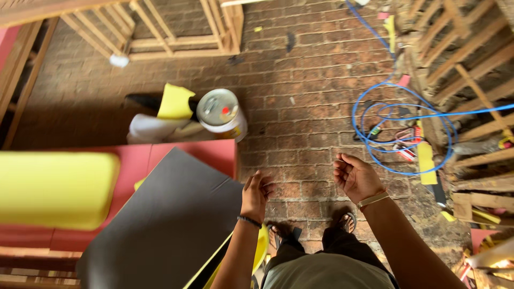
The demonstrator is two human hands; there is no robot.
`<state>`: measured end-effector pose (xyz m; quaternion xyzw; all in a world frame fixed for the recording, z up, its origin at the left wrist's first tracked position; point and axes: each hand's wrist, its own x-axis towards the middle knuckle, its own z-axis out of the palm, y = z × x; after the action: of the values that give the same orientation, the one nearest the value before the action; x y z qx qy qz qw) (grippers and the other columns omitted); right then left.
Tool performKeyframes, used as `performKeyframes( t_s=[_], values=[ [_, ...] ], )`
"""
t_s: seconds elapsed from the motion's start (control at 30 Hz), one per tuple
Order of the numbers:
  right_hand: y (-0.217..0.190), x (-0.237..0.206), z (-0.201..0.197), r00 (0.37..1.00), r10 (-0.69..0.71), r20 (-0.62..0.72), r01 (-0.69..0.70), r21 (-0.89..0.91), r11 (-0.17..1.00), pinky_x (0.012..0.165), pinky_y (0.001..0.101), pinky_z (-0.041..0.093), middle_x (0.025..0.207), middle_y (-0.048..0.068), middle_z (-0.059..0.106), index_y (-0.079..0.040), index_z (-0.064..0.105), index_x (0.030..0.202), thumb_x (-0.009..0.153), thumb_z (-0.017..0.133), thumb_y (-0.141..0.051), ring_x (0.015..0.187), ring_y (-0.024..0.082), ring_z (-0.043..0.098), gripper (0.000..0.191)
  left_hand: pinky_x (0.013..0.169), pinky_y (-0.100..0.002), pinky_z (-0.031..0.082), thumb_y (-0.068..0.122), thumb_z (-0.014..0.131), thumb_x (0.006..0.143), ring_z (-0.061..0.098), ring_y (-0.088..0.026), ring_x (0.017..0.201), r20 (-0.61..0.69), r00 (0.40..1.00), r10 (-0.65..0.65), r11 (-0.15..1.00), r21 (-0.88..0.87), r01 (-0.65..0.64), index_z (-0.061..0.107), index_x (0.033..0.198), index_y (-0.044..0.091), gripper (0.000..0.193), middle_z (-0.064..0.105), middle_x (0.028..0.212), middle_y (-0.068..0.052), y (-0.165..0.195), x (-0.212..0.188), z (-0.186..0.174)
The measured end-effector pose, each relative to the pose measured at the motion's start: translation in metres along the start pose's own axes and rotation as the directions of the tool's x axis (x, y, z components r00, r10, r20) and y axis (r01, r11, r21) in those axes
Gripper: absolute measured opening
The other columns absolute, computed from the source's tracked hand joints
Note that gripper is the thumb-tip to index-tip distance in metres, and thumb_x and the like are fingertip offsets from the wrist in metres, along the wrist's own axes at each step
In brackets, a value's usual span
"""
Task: The person spreads a large piece of dark fabric over a foam sheet on a work table, smooths it flat by hand, and cuts it to size with scissors, trimming along the edges. They briefly handle a phone, then continue cutting, fold the cut fabric over the foam, and carry it to another table.
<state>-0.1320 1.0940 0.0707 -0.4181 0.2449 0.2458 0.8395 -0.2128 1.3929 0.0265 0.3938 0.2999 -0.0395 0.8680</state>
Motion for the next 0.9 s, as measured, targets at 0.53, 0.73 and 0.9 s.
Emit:
performKeyframes(
  t_s=[0.53,0.73,0.9],
  values=[
    [-0.204,-0.042,-0.225,0.904,-0.244,-0.350,0.359,0.313,0.879,0.060,0.0305,0.054,0.077,0.002,0.069,-0.009,0.068,0.098,0.094,0.066,-0.021,0.065,0.016,0.064,0.013,0.042,-0.031,0.033,0.057,0.052,0.100,0.037,-0.012,0.046,0.252,0.954,-0.165,0.920,0.389,0.056,0.039,0.071,0.017,0.051,0.045,0.060,-0.002,-0.077,0.047,0.290],
    [-0.238,-0.073,-0.306,0.828,-0.253,-0.500,0.449,0.321,0.834,0.059,0.0296,0.053,0.077,0.003,0.069,-0.009,0.067,0.101,0.095,0.063,-0.022,0.064,0.016,0.063,0.015,0.045,-0.031,0.040,0.046,0.060,0.104,0.055,-0.015,0.049,0.396,0.872,-0.288,0.813,0.582,0.004,0.060,0.076,0.007,0.049,0.061,0.065,-0.009,-0.151,0.075,0.380],
    [-0.253,-0.083,-0.351,0.763,-0.279,-0.582,0.546,0.352,0.760,0.060,0.0298,0.053,0.077,0.003,0.069,-0.008,0.067,0.102,0.096,0.062,-0.022,0.064,0.016,0.063,0.016,0.062,-0.029,0.054,0.017,0.062,0.092,0.069,-0.015,0.070,0.435,0.756,-0.488,0.709,0.703,0.053,0.062,0.108,0.015,0.016,0.075,0.094,-0.002,-0.183,0.105,0.432]
  ],
)
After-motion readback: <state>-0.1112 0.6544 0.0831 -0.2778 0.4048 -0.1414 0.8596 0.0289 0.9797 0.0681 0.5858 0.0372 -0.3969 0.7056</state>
